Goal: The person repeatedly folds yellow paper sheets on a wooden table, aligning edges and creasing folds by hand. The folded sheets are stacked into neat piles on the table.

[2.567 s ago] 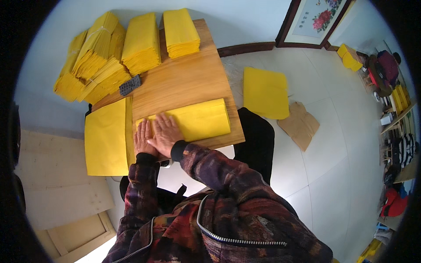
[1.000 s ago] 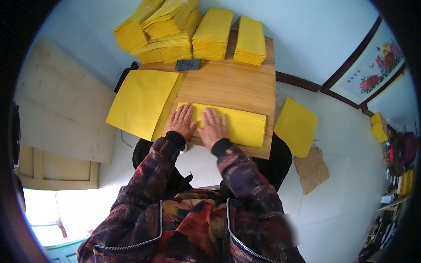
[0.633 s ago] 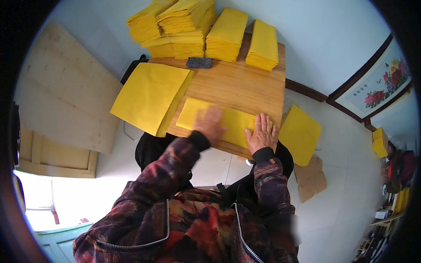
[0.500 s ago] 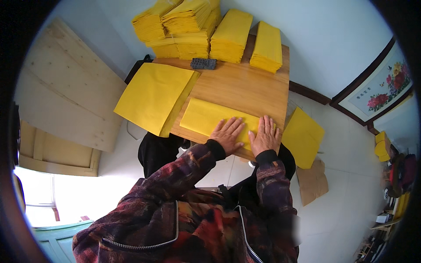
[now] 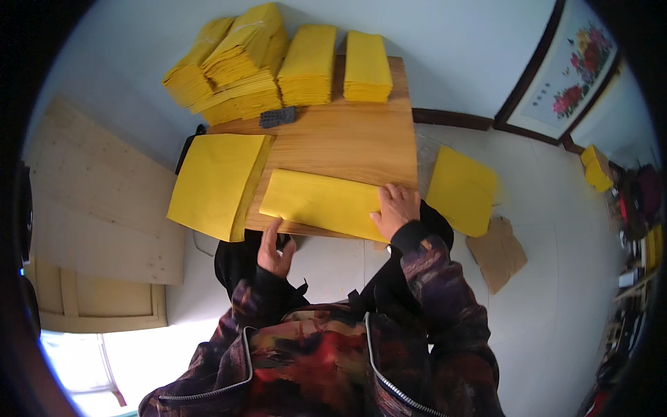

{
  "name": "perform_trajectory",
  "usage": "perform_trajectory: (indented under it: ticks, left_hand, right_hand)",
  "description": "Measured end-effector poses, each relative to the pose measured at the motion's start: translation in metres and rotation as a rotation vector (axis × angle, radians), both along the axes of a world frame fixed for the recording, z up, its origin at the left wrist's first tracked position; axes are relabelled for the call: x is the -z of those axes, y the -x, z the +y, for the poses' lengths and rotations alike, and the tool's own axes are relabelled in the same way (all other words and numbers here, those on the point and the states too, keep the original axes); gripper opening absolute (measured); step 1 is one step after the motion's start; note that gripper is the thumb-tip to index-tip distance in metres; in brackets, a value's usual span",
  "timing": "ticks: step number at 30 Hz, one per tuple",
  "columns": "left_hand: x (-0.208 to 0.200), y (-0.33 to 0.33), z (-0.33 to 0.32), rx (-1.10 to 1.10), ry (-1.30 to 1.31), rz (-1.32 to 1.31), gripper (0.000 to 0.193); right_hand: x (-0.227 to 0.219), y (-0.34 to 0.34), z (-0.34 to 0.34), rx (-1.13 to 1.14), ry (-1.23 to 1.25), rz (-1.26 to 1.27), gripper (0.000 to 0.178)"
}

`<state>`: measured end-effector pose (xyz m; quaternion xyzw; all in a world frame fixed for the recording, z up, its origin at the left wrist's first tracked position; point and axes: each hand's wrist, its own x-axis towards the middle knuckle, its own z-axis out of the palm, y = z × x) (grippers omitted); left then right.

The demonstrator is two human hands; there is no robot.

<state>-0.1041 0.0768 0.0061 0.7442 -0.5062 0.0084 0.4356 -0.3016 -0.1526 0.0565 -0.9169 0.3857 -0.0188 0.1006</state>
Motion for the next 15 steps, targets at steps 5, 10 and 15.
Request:
perform_trajectory:
  ticks: [5, 10, 15]
  left_hand:
    - [0.011, 0.041, -0.003, 0.162, -0.235, 1.188, 0.048]
    - [0.022, 0.033, -0.031, -0.045, -0.087, 1.728, 0.048]
    - [0.036, 0.034, -0.033, -0.023, 0.105, 1.766, 0.032]
  right_hand:
    - [-0.009, -0.036, -0.023, -0.161, -0.087, -0.127, 0.040]
    - [0.014, -0.062, 0.002, -0.121, 0.015, -0.115, 0.039]
    - [0.020, -0.047, 0.030, -0.042, -0.397, -0.237, 0.037]
